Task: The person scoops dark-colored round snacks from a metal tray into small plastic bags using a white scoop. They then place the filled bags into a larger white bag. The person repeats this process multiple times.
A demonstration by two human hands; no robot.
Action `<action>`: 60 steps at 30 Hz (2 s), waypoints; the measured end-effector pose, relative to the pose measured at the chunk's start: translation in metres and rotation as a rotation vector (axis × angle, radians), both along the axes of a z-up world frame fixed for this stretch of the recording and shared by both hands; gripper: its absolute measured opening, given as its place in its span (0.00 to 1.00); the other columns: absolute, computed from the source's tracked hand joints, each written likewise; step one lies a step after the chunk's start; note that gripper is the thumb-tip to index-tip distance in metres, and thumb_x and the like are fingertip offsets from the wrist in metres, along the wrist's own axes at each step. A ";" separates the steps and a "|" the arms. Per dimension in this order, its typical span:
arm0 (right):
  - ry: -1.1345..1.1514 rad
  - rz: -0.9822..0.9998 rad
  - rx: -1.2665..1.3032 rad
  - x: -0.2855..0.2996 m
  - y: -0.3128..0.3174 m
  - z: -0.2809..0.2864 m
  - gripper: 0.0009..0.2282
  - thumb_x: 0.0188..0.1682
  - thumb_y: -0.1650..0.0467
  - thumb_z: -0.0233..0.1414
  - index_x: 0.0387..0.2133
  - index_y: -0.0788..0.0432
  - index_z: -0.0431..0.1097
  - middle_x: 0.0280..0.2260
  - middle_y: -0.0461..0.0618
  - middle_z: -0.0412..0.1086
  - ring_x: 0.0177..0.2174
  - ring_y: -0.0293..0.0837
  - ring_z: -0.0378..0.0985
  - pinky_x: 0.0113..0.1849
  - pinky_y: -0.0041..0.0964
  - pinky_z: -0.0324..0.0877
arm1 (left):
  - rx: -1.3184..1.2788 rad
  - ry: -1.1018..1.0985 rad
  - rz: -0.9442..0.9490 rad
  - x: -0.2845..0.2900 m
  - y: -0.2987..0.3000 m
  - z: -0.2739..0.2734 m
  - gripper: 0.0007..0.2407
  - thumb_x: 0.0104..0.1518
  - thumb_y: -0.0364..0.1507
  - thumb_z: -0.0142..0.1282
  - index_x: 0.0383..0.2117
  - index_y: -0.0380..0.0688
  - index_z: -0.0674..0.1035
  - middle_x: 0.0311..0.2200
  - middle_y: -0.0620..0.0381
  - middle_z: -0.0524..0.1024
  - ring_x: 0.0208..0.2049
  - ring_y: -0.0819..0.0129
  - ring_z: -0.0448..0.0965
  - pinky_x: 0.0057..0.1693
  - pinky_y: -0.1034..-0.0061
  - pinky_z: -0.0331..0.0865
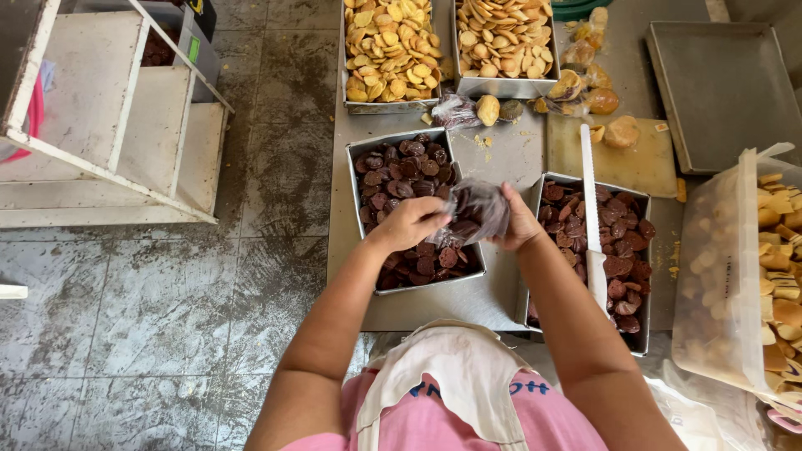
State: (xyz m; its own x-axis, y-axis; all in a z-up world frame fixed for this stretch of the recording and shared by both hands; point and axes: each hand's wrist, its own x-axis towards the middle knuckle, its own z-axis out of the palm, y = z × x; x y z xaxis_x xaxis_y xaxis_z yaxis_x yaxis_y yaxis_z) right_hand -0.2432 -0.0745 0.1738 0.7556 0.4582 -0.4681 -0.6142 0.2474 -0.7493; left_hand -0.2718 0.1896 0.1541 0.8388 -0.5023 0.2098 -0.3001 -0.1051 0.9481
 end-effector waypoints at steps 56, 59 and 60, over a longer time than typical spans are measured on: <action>-0.985 -0.396 -0.577 -0.066 -0.032 0.011 0.17 0.40 0.76 0.58 0.46 0.58 0.75 0.58 0.54 0.58 0.61 0.53 0.64 0.63 0.58 0.66 | 0.710 -0.389 0.279 -0.078 -0.001 -0.087 0.27 0.60 0.50 0.52 0.65 0.59 0.68 0.71 0.47 0.53 0.71 0.45 0.49 0.71 0.45 0.42; -0.716 -0.684 -0.483 -0.091 -0.078 0.008 0.15 0.39 0.75 0.54 0.41 0.56 0.73 0.57 0.53 0.61 0.59 0.52 0.67 0.58 0.56 0.70 | 0.918 -0.423 -0.065 -0.100 -0.025 -0.084 0.32 0.56 0.56 0.49 0.69 0.70 0.61 0.74 0.50 0.41 0.74 0.47 0.35 0.70 0.40 0.28; -0.770 -0.766 -0.537 -0.101 -0.099 0.007 0.16 0.40 0.76 0.54 0.43 0.57 0.73 0.57 0.54 0.63 0.59 0.52 0.67 0.61 0.54 0.70 | 0.971 -0.391 -0.172 -0.103 -0.029 -0.088 0.34 0.54 0.57 0.49 0.69 0.72 0.58 0.74 0.52 0.39 0.74 0.48 0.33 0.70 0.39 0.27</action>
